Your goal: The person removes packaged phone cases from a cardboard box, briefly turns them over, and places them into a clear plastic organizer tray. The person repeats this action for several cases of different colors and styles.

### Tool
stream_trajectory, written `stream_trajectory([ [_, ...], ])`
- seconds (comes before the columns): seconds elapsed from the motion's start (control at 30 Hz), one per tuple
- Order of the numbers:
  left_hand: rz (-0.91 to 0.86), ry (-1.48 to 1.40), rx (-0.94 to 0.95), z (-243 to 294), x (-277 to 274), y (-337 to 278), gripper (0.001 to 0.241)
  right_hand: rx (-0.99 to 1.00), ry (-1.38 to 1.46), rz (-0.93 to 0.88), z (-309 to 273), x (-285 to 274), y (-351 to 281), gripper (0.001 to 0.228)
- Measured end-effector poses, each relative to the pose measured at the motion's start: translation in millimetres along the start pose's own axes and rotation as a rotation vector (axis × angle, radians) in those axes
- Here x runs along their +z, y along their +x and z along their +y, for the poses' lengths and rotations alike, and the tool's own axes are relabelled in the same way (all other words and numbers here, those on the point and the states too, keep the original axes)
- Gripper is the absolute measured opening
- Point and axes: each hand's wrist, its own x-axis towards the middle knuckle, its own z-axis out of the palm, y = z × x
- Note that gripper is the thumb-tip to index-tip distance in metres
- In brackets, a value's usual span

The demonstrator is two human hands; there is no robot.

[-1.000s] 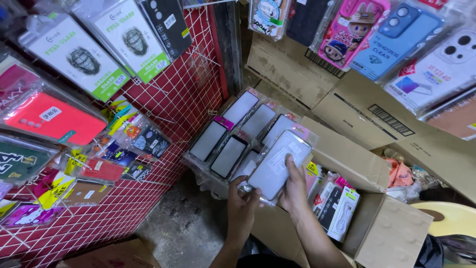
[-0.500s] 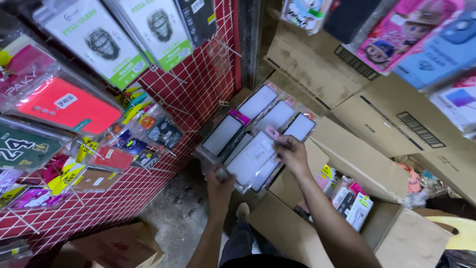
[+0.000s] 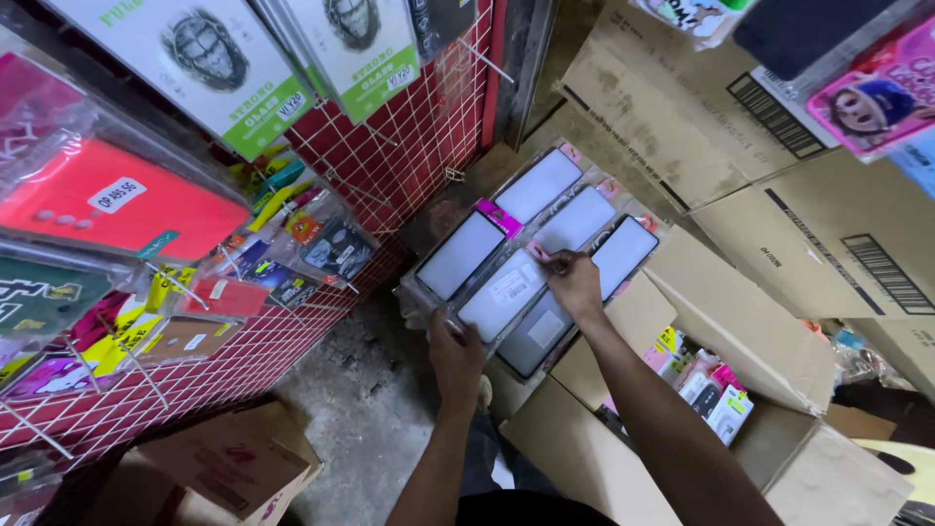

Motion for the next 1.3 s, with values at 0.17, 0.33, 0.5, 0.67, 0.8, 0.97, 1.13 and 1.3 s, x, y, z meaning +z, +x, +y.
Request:
stream_trajectory([
  [0.17, 0.016, 0.36, 0.127, 20, -9, -3, 0.061, 0.003, -0.116, 0.061, -25, -3, -12, 0.023],
  [0.33, -0.006, 0.547, 0.077, 31, -20, -4, 0.06, 0.045, -0.131, 0.157, -60, -21, -32, 0.043],
  [0.5, 0.072, 0.453, 0.274, 15, -25, -11, 0.046, -0.069, -0.05, 0.287, -32, -31, -49, 0.034],
  [0.67, 0.026, 0.367, 0.383, 33, -23, -25, 0.032, 0.023, 0.101, 0.293, 15, -56, -85, 0.021],
  [0.8, -0.138, 0.271, 0.375, 36, -3, -46, 0.023, 0.2, 0.195, 0.367, 67, -83, -135, 0.018],
  [0.97, -0.292, 0.208, 0.58, 52, 48, -83, 0.023, 0.364, 0.207, 0.452, 157, -115, -205, 0.023],
  [1.13, -0.604, 0.071, 0.551, 23, 123, -126, 0.023, 0.536, 0.078, 0.526, 232, -135, -267, 0.03],
  [1.3, -1.054, 0.373, 0.451, -34, 202, -174, 0.031, 0.771, -0.12, 0.22, 324, -116, -303, 0.036],
])
